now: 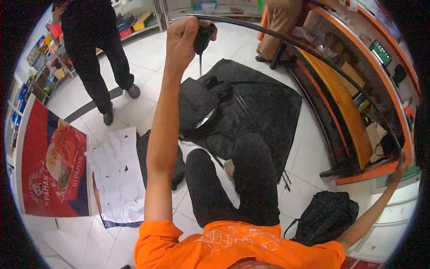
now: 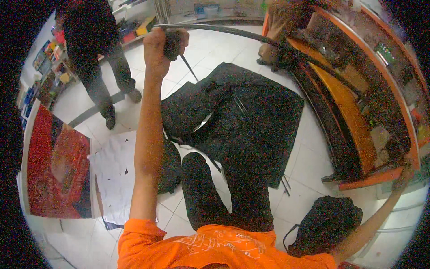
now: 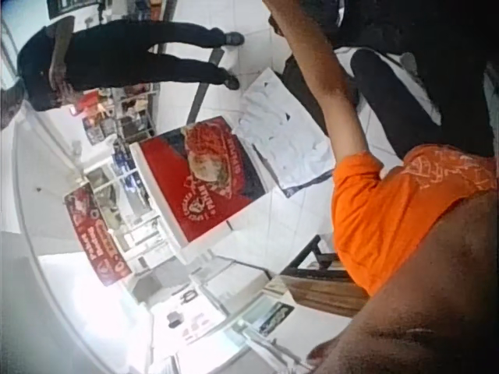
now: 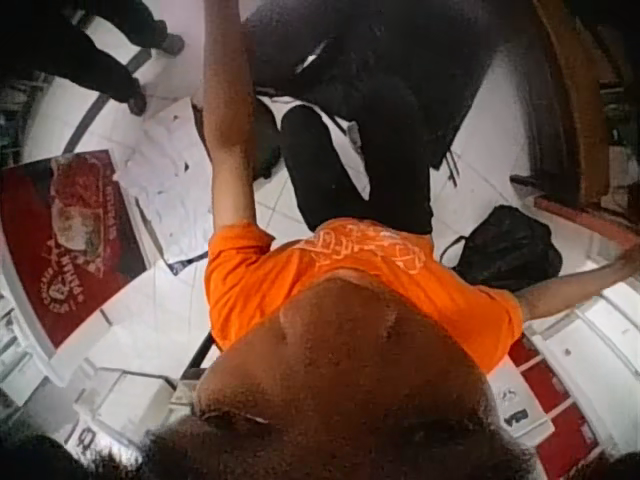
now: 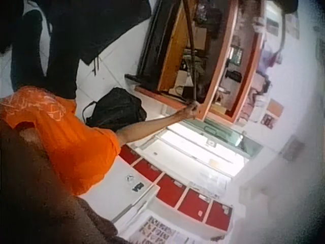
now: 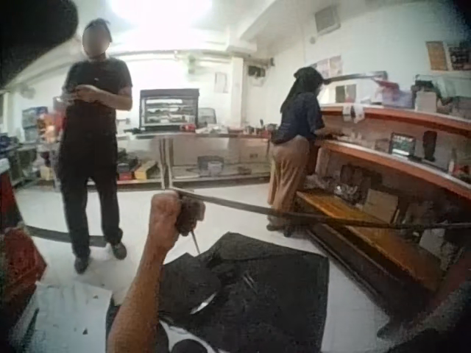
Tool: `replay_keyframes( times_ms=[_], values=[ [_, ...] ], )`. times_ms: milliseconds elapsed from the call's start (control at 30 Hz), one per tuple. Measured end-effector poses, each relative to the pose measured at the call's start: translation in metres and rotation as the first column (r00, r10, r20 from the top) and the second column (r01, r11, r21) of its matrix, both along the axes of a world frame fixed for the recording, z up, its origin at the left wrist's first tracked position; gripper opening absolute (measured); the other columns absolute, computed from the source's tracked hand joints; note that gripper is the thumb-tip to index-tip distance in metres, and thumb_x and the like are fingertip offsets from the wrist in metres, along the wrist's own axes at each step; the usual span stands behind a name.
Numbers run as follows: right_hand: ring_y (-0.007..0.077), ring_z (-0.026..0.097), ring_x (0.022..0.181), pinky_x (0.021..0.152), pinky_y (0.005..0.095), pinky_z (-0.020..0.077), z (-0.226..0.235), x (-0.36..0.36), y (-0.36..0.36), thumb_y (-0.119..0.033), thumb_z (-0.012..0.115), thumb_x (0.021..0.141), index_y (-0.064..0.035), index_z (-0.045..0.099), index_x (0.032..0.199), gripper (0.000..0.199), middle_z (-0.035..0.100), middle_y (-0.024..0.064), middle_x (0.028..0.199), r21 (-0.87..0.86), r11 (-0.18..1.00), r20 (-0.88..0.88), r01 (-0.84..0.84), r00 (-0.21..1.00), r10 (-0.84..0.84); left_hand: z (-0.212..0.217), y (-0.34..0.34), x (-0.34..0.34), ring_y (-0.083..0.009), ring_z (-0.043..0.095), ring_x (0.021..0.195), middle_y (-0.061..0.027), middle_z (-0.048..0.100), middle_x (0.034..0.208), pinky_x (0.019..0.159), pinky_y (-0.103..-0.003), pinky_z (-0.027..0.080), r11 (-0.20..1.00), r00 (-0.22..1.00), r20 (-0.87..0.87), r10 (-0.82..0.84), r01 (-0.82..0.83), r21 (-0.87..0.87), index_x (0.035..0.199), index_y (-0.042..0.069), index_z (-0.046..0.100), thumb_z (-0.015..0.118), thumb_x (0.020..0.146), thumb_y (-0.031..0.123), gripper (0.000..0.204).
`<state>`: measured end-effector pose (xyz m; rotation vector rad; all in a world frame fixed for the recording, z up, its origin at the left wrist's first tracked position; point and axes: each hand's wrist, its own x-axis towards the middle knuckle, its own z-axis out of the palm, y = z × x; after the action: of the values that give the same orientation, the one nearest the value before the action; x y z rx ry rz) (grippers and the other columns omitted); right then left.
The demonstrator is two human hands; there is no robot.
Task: The person assembles a promotional stand by connecting several flexible black rods into a central plastic hub and then positions a plastic tray on a nearby cooler.
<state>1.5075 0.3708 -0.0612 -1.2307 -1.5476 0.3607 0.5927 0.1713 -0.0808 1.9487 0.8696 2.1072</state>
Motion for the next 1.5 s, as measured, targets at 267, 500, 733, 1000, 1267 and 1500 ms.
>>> replay_keyframes(
  times_ms=[267,500,733,1000,1267,1500],
  values=[
    [0.0154,0.044,0.079,0.07,0.0323,0.0347,0.085,-0.039,-0.103,-0.039,0.057,0.095,-0.0019,0.055,0.093,0.037,0.051,0.0048,0.089,0.309,0.949,0.355,0.066,0.917,-0.18,0.022,0.001,0.003,-0.0056,0.051,0.06,-0.0005,0.06,0.065,0.052,-0.023,0.039,0.985,0.957,-0.236,0.171,-0.165,0.046,0.082,0.0,0.069,0.058,0.094,0.041,0.044],
    [0.0112,0.025,0.059,0.054,0.0297,0.0217,0.103,-0.149,-0.145,-0.049,0.058,0.092,-0.0057,0.043,0.068,0.052,0.032,-0.002,0.063,0.135,0.989,0.195,0.067,0.976,-0.093,0.021,-0.033,-0.004,-0.0051,0.046,0.057,0.0013,0.054,0.06,0.049,-0.023,0.035,0.977,0.928,-0.306,0.213,-0.212,0.035,0.079,0.0,0.067,0.06,0.093,0.035,0.038],
    [0.0109,0.027,0.058,0.053,0.0302,0.0226,0.076,-0.082,-0.09,-0.047,0.059,0.093,-0.0063,0.043,0.068,0.05,0.032,-0.0007,0.062,0.379,0.925,0.291,0.031,0.945,-0.151,0.014,-0.061,-0.011,-0.0058,0.046,0.056,0.0004,0.053,0.059,0.049,-0.024,0.036,0.962,0.922,-0.319,0.219,-0.259,-0.088,0.077,0.0,0.066,0.062,0.092,0.034,0.038],
    [0.0117,0.03,0.057,0.054,0.031,0.026,0.077,-0.087,-0.076,-0.047,0.058,0.093,-0.0058,0.046,0.069,0.049,0.036,0.0004,0.064,0.326,0.945,0.307,-0.001,0.946,-0.105,0.0,-0.072,-0.032,-0.0086,0.044,0.05,-0.0026,0.052,0.055,0.046,-0.027,0.034,0.919,0.82,-0.46,0.34,-0.394,-0.024,0.069,0.0,0.065,0.065,0.091,0.033,0.039],
    [0.0126,0.033,0.057,0.055,0.0318,0.0293,0.071,-0.1,-0.062,-0.047,0.057,0.093,-0.0054,0.048,0.07,0.049,0.039,0.0015,0.065,0.308,0.951,0.326,-0.034,0.943,-0.072,0.002,-0.084,-0.026,-0.0086,0.041,0.048,-0.003,0.049,0.052,0.044,-0.028,0.031,0.914,0.787,-0.54,0.298,-0.398,-0.075,0.067,0.0,0.065,0.065,0.089,0.029,0.036],
    [0.0133,0.035,0.056,0.056,0.0325,0.0322,0.071,-0.118,-0.054,-0.047,0.056,0.094,-0.005,0.05,0.071,0.048,0.042,0.0024,0.067,0.305,0.95,0.333,-0.059,0.942,-0.048,-0.008,-0.099,-0.036,-0.0065,0.04,0.046,-0.0009,0.048,0.049,0.043,-0.027,0.03,0.853,0.756,-0.613,0.232,-0.46,-0.245,0.066,0.001,0.065,0.065,0.089,0.034,0.04]
  ],
)
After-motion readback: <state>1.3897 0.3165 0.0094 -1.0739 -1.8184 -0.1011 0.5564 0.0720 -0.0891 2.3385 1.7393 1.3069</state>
